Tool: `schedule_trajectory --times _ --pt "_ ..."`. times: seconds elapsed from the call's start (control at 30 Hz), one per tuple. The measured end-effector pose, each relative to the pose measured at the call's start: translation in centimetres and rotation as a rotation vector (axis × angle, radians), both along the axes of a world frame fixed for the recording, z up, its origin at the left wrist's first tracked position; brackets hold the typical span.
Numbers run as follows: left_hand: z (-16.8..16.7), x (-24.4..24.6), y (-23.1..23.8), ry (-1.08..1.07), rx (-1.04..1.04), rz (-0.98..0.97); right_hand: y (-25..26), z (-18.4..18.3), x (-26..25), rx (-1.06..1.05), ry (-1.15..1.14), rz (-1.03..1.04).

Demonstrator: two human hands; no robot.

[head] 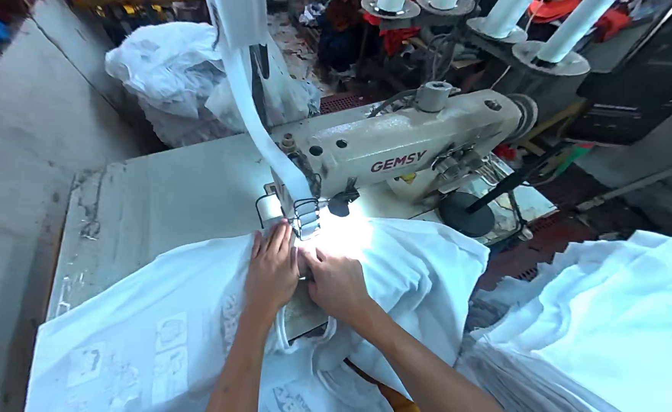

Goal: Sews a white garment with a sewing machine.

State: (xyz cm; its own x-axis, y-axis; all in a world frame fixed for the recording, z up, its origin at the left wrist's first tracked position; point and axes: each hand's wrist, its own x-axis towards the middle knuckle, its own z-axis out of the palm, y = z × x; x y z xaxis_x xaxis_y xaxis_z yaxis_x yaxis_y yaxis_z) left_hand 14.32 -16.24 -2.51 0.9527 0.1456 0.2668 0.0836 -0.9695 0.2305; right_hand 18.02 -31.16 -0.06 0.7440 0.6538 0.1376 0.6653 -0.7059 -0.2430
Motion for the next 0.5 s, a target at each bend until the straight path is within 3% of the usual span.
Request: schedule_trajectory --times 0.1,0.2,0.3,0.37,0.5 --pt "0.6 1.7 1.2 0.050 -0.076 0.019 0.0 0.3 0.5 0.043 0.042 0.002" --pt "1.2 1.9 1.1 -0.037 -0.222 0.100 0.2 1.0 1.8 0.006 0.157 0.006" --pt "2.8 0.1 -1.3 -0.208 -0.500 0.223 -0.1 0.2 3.3 0.104 0.147 0.057" --pt "2.1 -1.2 -2.6 -0.207 -0.686 0.193 -0.7 -0.4 4.7 0.143 0.145 0.132" --pt "0.4 -3.4 -3.0 -0.239 -0.379 0.145 -2.2 -1.4 6.6 0.192 0.124 0.282"
